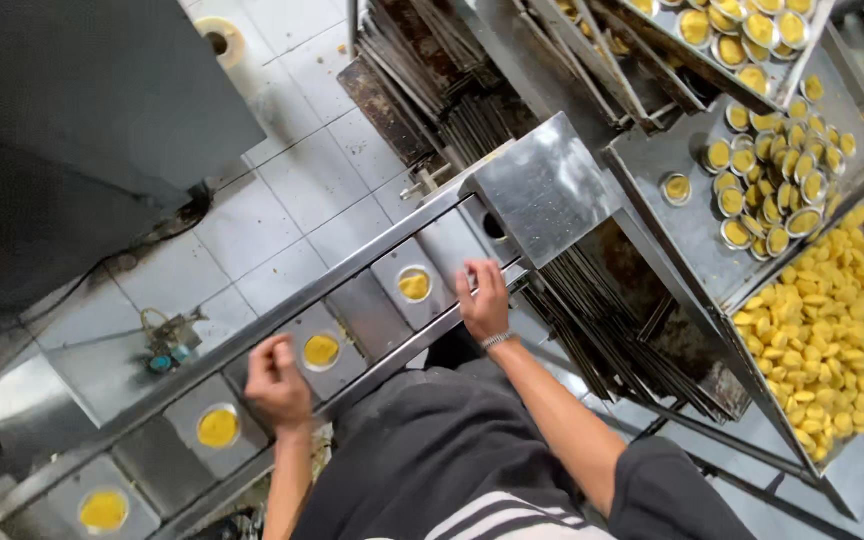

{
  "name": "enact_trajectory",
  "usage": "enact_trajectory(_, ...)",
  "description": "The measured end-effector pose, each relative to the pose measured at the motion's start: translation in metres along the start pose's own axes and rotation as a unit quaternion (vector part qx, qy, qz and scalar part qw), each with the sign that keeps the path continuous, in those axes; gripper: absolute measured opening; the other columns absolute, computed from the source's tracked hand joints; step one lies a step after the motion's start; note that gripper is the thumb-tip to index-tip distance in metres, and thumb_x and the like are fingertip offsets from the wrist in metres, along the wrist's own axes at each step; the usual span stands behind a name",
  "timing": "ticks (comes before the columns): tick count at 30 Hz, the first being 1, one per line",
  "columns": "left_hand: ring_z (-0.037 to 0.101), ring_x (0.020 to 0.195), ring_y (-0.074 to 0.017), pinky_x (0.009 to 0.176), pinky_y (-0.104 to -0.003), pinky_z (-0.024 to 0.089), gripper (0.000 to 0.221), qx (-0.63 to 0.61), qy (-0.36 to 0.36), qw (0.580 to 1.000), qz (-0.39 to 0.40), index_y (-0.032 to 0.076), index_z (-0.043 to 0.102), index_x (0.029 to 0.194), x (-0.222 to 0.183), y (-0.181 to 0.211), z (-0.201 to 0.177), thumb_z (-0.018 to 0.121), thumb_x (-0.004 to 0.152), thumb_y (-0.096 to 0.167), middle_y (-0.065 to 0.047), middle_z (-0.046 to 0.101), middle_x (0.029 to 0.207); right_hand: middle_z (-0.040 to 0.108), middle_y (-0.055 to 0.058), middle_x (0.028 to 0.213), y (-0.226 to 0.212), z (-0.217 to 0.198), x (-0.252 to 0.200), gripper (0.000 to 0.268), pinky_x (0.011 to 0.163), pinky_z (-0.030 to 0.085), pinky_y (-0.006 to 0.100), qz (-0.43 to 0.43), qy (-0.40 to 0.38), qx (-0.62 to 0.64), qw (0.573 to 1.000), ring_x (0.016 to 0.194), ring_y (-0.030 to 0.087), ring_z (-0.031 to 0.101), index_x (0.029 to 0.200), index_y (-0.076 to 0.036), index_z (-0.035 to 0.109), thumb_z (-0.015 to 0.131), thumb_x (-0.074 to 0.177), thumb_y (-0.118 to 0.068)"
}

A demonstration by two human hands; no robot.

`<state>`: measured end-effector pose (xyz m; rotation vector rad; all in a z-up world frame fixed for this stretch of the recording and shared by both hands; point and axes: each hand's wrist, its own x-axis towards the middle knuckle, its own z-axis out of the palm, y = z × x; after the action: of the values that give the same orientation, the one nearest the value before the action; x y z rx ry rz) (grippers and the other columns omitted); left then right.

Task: The person picks up metal tins from a stack and places them into the indentations of a moving conveyor belt, then moves to a large tray and picks up small yellow pies by hand to place them into the tins on the tray.

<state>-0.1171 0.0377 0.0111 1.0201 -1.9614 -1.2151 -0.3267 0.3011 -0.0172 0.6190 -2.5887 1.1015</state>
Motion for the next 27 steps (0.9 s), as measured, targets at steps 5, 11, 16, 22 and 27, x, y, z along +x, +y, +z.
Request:
enact_trajectory(5,0.071,0.096,-0.0326,0.086,-0.043,0.055,0.012,0.005,-0.178,0.970,0.167,0.008,0.072,0.103,0.025,0.040,0.103,0.069,0.092,0.011,-0.013,0.074,0.098,0.065,0.001,0.089,0.014,-0.046,-0.020,0.006,0.068,0.053,0.029,0.079,0.015,-0.033,0.996,0.073,0.020,0.064,0.098,-0.012,0.070,0.068,0.096,-0.017)
enact_trajectory(11,0.061,0.111,-0.0369,0.099,-0.048,0.049,0.031,0.022,-0.284,0.886,0.366,0.007,0.068,0.107,0.017,0.095,0.252,0.080,0.078,0.012,-0.015,0.063,0.112,0.064,-0.001,0.092,0.030,-0.098,0.041,0.006,0.067,0.055,0.027,0.091,0.088,-0.050,0.991,0.072,0.016,0.064,0.099,-0.011,0.070,0.070,0.093,-0.009)
enact_trajectory(16,0.049,0.136,-0.0417,0.118,-0.050,0.037,0.054,0.179,-0.231,0.852,0.435,0.004,0.065,0.128,-0.011,0.110,0.304,0.081,0.079,0.019,-0.025,0.054,0.138,0.067,0.004,0.099,0.059,-0.169,0.121,0.007,0.071,0.057,0.029,0.068,0.144,-0.044,0.986,0.081,0.020,0.066,0.099,-0.008,0.071,0.072,0.092,-0.006)
enact_trajectory(22,0.040,0.151,-0.0300,0.122,-0.046,0.028,0.056,0.388,-0.201,0.841,0.320,0.014,0.045,0.156,-0.027,0.120,0.339,0.045,0.106,0.040,-0.014,0.041,0.164,0.064,0.016,0.103,0.149,-0.267,0.262,0.009,0.079,0.052,0.033,0.026,0.163,-0.023,0.986,0.090,0.025,0.061,0.103,0.000,0.068,0.059,0.101,-0.003)
enact_trajectory(27,0.017,0.160,-0.0396,0.125,-0.061,0.012,0.058,0.415,-0.171,0.871,0.201,0.010,0.035,0.164,-0.051,0.119,0.329,0.038,0.108,0.025,-0.020,0.022,0.173,0.062,0.015,0.098,0.238,-0.326,0.385,0.011,0.080,0.050,0.038,-0.081,0.171,-0.027,0.982,0.080,0.025,0.056,0.102,0.000,0.063,0.054,0.105,-0.005)
